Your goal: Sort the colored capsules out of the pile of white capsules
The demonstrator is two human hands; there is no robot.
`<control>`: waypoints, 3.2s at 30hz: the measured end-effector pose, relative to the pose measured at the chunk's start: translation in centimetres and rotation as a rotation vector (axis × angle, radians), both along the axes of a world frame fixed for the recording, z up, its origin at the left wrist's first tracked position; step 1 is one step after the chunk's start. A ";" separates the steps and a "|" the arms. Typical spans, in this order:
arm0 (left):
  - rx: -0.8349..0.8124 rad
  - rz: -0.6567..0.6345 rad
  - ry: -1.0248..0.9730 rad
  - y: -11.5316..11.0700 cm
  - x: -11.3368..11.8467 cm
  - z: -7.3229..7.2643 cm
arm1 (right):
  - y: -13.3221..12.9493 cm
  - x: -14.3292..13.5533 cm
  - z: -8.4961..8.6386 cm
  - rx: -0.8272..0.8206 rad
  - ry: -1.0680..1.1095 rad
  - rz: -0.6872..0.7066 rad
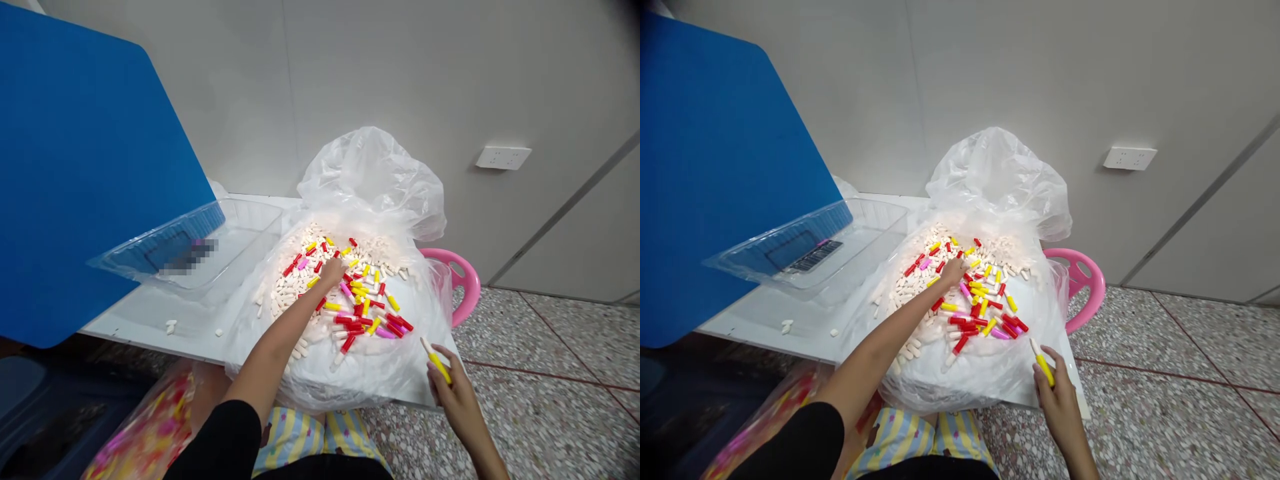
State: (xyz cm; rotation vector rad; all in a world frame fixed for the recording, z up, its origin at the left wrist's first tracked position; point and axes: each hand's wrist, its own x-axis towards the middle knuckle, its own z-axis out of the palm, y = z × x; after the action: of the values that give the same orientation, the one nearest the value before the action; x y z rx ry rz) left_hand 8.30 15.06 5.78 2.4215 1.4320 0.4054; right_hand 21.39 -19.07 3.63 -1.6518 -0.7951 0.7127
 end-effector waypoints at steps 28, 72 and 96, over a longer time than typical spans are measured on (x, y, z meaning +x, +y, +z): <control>0.079 -0.755 0.018 -20.4 -9.2 6.1 | 2.8 -4.9 7.1 -0.020 0.037 0.597; -0.078 -0.446 0.297 -7.5 -1.6 2.5 | 13.9 0.4 0.8 0.077 -1.051 0.386; -0.359 -0.300 -0.795 -18.6 -7.6 3.7 | 9.2 -6.1 8.6 0.424 -0.154 0.067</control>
State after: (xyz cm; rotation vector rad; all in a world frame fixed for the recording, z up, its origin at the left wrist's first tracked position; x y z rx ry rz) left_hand 0.67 -3.49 9.49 1.8128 0.7079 0.8297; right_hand 15.33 -9.83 12.21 -1.3085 -1.0376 0.4267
